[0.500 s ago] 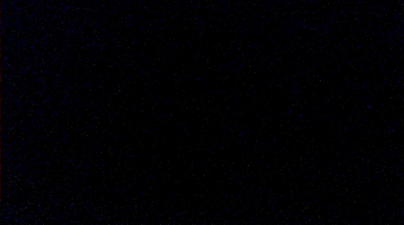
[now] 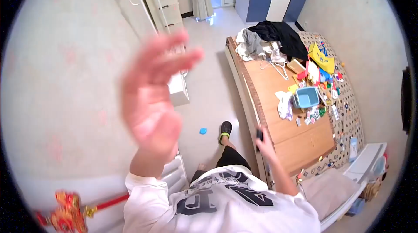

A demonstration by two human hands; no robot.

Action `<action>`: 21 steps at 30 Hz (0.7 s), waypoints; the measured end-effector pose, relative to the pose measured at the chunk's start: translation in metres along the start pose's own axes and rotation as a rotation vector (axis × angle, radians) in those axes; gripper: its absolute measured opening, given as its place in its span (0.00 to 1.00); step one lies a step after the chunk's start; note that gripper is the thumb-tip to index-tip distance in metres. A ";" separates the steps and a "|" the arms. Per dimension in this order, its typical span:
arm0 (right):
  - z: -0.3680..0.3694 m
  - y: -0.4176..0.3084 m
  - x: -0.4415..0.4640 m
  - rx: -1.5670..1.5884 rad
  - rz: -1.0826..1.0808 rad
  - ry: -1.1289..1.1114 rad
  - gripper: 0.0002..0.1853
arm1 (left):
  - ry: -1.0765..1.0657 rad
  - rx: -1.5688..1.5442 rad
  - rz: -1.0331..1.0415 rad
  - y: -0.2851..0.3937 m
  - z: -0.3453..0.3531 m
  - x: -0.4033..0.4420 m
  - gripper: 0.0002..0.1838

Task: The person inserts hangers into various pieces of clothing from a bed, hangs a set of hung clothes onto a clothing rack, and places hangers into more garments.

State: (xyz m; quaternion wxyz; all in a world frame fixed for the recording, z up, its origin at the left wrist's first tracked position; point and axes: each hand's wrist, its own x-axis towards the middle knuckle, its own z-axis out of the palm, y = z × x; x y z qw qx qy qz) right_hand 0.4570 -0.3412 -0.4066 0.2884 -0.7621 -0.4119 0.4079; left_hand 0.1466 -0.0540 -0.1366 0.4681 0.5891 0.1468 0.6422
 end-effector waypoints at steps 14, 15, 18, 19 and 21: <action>0.231 -0.150 0.668 0.166 0.615 -0.075 0.25 | -0.555 -0.021 -1.197 -0.596 -0.332 0.294 0.19; 0.229 -0.167 0.707 0.176 0.585 -0.056 0.25 | -0.569 -0.018 -1.175 -0.620 -0.335 0.318 0.19; 0.226 -0.215 0.814 0.208 0.537 -0.004 0.25 | -0.587 -0.039 -1.135 -0.697 -0.351 0.392 0.19; 0.228 -0.229 0.843 0.217 0.536 0.017 0.25 | -0.582 -0.058 -1.143 -0.721 -0.358 0.419 0.19; 0.233 -0.257 0.898 0.236 0.556 0.060 0.25 | -0.592 -0.099 -1.175 -0.772 -0.374 0.472 0.18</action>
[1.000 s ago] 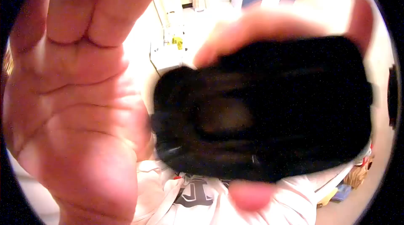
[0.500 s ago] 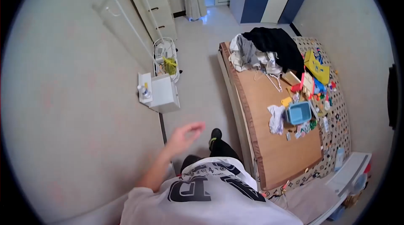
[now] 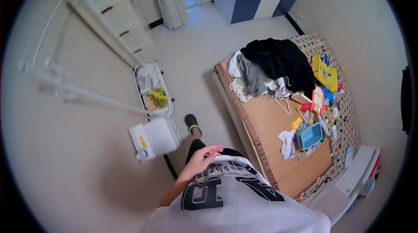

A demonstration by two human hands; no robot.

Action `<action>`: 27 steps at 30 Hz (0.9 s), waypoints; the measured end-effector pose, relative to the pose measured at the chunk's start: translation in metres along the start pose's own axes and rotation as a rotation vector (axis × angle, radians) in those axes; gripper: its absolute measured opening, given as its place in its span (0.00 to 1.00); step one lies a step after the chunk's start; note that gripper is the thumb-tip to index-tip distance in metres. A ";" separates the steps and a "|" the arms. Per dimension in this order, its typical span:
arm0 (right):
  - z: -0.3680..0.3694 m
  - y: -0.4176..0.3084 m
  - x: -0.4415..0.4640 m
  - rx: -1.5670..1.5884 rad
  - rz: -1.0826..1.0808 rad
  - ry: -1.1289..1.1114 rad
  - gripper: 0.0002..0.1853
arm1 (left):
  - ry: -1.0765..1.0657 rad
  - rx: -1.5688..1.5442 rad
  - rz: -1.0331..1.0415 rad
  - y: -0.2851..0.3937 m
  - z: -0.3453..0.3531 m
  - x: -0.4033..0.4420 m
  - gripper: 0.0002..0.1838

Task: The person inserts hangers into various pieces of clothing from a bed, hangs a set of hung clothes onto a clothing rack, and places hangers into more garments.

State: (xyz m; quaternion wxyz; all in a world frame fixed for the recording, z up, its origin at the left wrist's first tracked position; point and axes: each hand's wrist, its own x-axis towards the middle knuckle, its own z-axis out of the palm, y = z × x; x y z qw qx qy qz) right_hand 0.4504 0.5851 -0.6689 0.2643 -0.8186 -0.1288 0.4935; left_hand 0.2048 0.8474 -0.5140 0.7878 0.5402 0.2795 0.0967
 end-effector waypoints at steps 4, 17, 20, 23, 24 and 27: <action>0.033 -0.074 0.047 0.050 0.097 0.066 0.25 | -0.031 0.087 -0.012 0.072 -0.104 0.094 0.18; 0.081 -0.258 0.199 0.335 0.306 0.121 0.25 | -0.204 0.232 0.003 0.289 -0.264 0.428 0.17; 0.076 -0.299 0.260 0.373 0.255 0.087 0.25 | -0.172 0.345 -0.010 0.307 -0.287 0.504 0.17; 0.052 -0.325 0.319 0.297 0.114 -0.022 0.26 | -0.184 0.458 -0.040 0.346 -0.305 0.564 0.17; 0.028 -0.328 0.340 0.212 0.075 -0.098 0.28 | -0.200 0.450 -0.047 0.353 -0.310 0.589 0.17; -0.062 -0.372 0.376 -0.076 -0.037 -0.100 0.24 | -0.279 0.462 -0.050 0.385 -0.310 0.662 0.17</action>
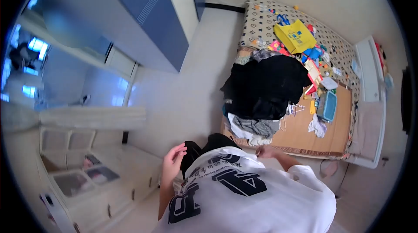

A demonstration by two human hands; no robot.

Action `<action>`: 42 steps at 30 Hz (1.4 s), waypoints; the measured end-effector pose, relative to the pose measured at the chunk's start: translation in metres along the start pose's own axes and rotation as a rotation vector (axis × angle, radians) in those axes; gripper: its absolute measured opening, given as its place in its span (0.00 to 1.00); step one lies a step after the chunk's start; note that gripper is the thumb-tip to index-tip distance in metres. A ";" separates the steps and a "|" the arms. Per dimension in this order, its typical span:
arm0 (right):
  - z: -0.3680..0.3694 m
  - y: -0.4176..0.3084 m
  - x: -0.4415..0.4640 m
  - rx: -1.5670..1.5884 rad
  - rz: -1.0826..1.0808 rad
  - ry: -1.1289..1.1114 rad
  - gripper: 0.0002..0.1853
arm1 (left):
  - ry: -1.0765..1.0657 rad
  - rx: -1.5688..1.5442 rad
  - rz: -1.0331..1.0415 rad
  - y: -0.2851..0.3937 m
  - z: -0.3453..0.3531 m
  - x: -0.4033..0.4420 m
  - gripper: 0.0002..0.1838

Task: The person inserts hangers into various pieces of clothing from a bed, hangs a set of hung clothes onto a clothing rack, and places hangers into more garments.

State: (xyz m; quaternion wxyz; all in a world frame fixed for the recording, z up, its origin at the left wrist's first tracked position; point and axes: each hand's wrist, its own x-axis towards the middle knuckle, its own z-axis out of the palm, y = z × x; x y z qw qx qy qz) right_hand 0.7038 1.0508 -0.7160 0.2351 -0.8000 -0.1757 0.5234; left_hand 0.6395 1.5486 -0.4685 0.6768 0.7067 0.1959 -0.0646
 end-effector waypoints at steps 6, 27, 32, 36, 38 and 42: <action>-0.146 -0.028 0.071 0.383 0.240 1.044 0.10 | -0.227 0.075 -0.062 0.061 -0.035 0.181 0.17; -0.308 0.045 0.125 1.904 1.363 1.718 0.43 | -1.142 0.560 -0.153 0.215 0.217 0.591 0.17; -0.311 0.053 0.119 1.528 1.455 1.878 0.26 | -1.217 0.645 -0.315 0.208 0.302 0.604 0.17; -0.311 0.040 0.142 1.361 1.626 2.094 0.21 | -1.407 0.699 -0.313 0.188 0.389 0.609 0.17; -0.314 0.016 0.128 1.579 1.569 2.049 0.19 | -1.476 0.710 -0.353 0.180 0.436 0.602 0.18; -0.342 -0.037 0.109 1.333 1.245 2.427 0.13 | -1.575 0.661 -0.423 0.168 0.522 0.580 0.26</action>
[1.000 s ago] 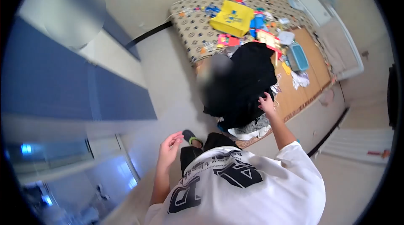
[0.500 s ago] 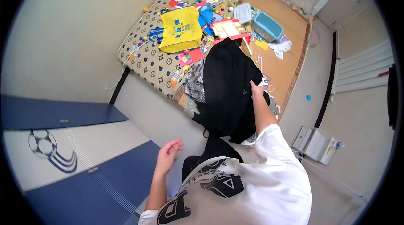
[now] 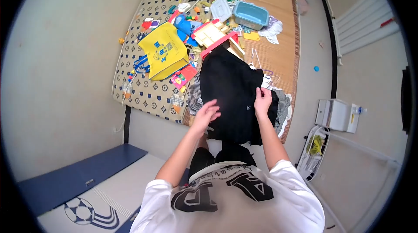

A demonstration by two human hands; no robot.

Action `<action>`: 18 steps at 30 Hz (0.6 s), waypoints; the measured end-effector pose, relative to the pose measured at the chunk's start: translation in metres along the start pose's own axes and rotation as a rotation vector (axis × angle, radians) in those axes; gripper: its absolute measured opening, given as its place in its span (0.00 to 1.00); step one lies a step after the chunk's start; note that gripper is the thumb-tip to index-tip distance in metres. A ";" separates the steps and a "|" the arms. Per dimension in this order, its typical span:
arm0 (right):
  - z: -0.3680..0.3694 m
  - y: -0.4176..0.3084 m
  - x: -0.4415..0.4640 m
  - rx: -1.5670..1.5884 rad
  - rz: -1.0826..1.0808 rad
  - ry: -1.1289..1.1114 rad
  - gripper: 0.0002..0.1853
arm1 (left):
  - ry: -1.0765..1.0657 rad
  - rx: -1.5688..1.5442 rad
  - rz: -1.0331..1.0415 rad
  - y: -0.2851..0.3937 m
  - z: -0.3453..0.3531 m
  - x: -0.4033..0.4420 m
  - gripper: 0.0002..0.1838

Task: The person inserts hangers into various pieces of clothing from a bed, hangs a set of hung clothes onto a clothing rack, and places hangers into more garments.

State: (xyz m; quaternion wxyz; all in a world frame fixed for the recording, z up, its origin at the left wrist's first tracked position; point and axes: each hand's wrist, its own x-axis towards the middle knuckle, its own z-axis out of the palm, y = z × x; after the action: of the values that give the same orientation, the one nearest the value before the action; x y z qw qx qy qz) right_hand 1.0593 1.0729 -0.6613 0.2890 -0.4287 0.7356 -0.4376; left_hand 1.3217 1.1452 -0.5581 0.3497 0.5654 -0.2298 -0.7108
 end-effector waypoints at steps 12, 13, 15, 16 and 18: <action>0.015 -0.145 -0.139 -0.141 -0.693 -0.867 0.06 | -0.117 -0.097 -0.185 0.040 -0.029 0.166 0.24; 0.023 -0.137 -0.136 -0.056 -0.627 -0.899 0.05 | -0.157 -0.157 -0.238 0.040 -0.034 0.172 0.22; 0.031 -0.123 -0.133 0.127 -0.486 -0.965 0.05 | -0.323 -0.398 -0.381 0.052 -0.048 0.163 0.21; 0.031 -0.122 -0.129 0.178 -0.481 -0.881 0.02 | -0.391 -0.434 -0.348 0.070 -0.050 0.143 0.23; 0.028 -0.120 -0.121 0.044 0.029 -0.648 0.04 | -0.548 -0.607 -0.316 0.070 -0.069 0.138 0.25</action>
State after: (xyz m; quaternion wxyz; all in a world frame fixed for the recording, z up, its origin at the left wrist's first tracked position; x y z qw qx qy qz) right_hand 1.1837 1.1392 -0.5612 0.5236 -0.5287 0.6019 -0.2900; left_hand 1.3887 1.0001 -0.6141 0.3133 0.2559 -0.0055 -0.9145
